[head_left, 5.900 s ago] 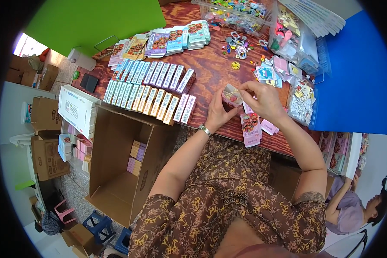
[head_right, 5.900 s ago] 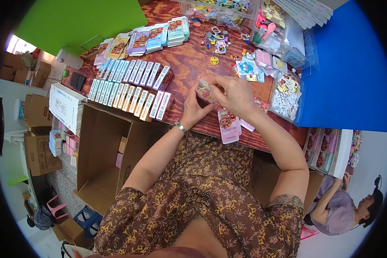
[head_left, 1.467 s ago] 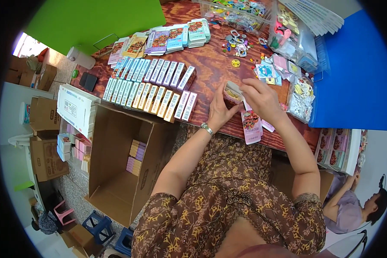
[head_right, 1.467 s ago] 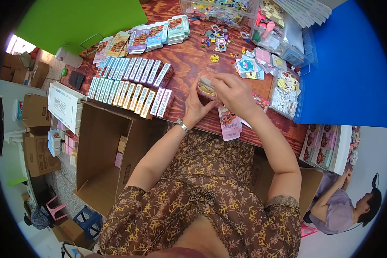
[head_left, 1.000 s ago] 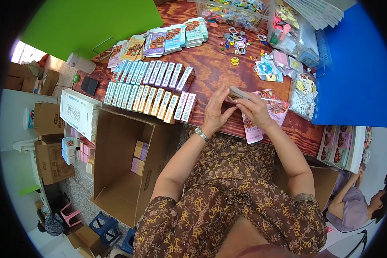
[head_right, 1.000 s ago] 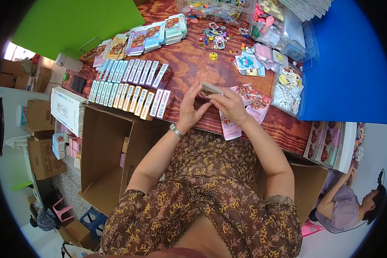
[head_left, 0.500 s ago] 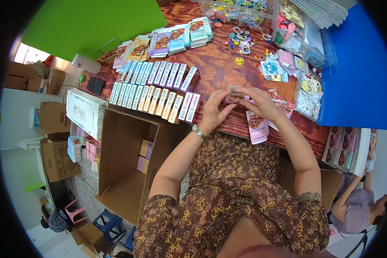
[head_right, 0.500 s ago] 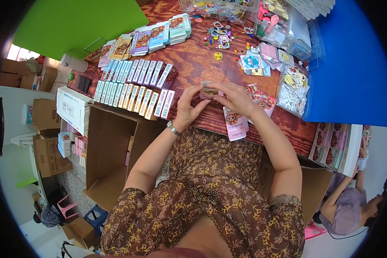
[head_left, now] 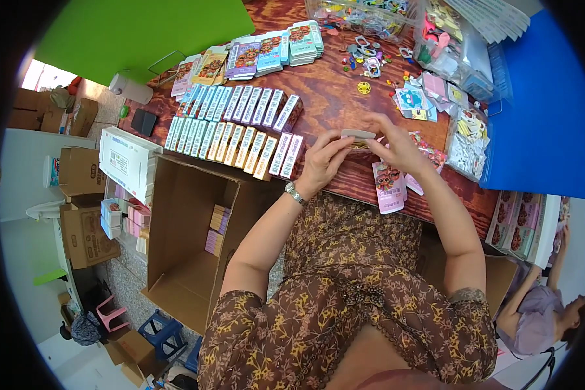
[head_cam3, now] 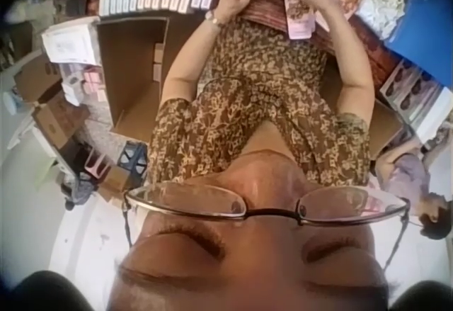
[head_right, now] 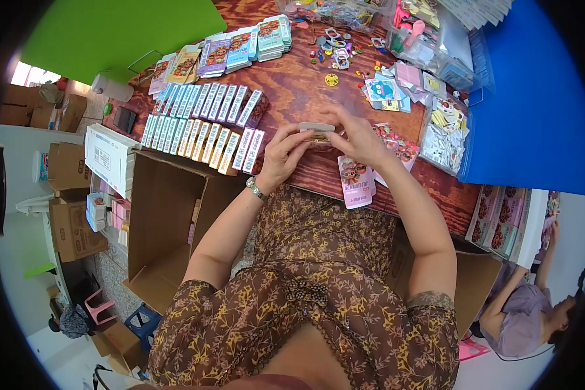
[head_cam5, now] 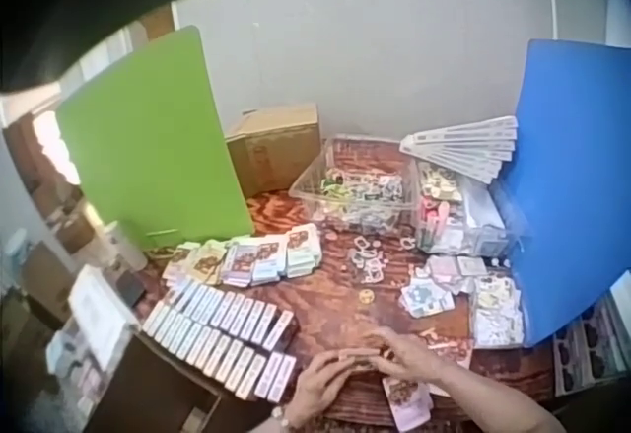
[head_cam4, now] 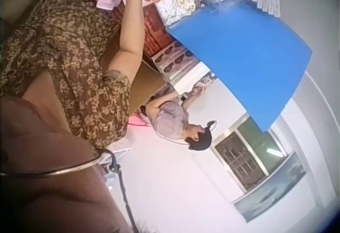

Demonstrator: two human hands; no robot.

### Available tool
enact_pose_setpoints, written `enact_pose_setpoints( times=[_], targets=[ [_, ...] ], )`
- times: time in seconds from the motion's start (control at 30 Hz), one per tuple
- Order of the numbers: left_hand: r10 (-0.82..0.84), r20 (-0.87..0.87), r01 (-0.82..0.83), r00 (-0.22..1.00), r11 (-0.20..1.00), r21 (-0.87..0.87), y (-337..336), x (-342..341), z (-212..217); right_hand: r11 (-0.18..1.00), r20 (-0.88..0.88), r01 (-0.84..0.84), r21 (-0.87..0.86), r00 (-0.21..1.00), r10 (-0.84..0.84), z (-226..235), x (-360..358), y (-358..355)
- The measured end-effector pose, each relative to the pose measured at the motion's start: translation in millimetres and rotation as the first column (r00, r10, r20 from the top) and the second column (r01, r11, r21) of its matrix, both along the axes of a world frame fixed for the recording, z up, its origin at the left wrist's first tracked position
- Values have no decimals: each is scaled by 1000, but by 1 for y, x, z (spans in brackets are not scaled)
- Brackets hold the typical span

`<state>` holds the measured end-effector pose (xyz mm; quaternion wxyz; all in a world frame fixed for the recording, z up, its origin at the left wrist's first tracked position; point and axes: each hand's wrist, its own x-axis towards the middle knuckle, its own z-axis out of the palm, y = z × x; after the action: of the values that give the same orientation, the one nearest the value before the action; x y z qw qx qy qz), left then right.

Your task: Packaging small items into individual boxes and organizing them on a workspace table.

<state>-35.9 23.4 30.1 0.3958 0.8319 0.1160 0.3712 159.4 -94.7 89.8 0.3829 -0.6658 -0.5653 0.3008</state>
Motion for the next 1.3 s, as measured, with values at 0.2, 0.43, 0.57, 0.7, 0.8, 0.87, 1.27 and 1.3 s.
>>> enact_pose_setpoints(
  times=[0.2,0.43,0.57,0.7,0.8,0.87,1.27,1.3],
  targets=[
    [53,57,-46,997,992,-118,-8,1,0,963,255,-106,246,966,41,-8,2,7],
    [64,68,-55,996,992,-117,-5,0,-8,944,251,-161,288,964,88,-1,3,7],
    [43,41,-40,998,996,-78,-1,-1,-9,946,254,-207,250,957,142,-3,7,8],
    [44,62,-36,997,991,-126,-5,-1,-4,926,320,-269,265,931,178,1,6,8],
    [80,56,-70,995,983,-168,-6,-1,-6,944,226,-239,227,956,187,13,3,3],
    [102,53,-94,993,986,-137,-7,-1,-7,967,200,-199,157,966,166,12,6,6],
    [104,65,-88,992,975,-205,-11,2,-1,946,467,-139,293,884,-15,4,-16,8],
    [111,68,-93,992,970,-224,-11,2,-2,943,492,-140,302,870,-29,3,-17,8]
  ],
)
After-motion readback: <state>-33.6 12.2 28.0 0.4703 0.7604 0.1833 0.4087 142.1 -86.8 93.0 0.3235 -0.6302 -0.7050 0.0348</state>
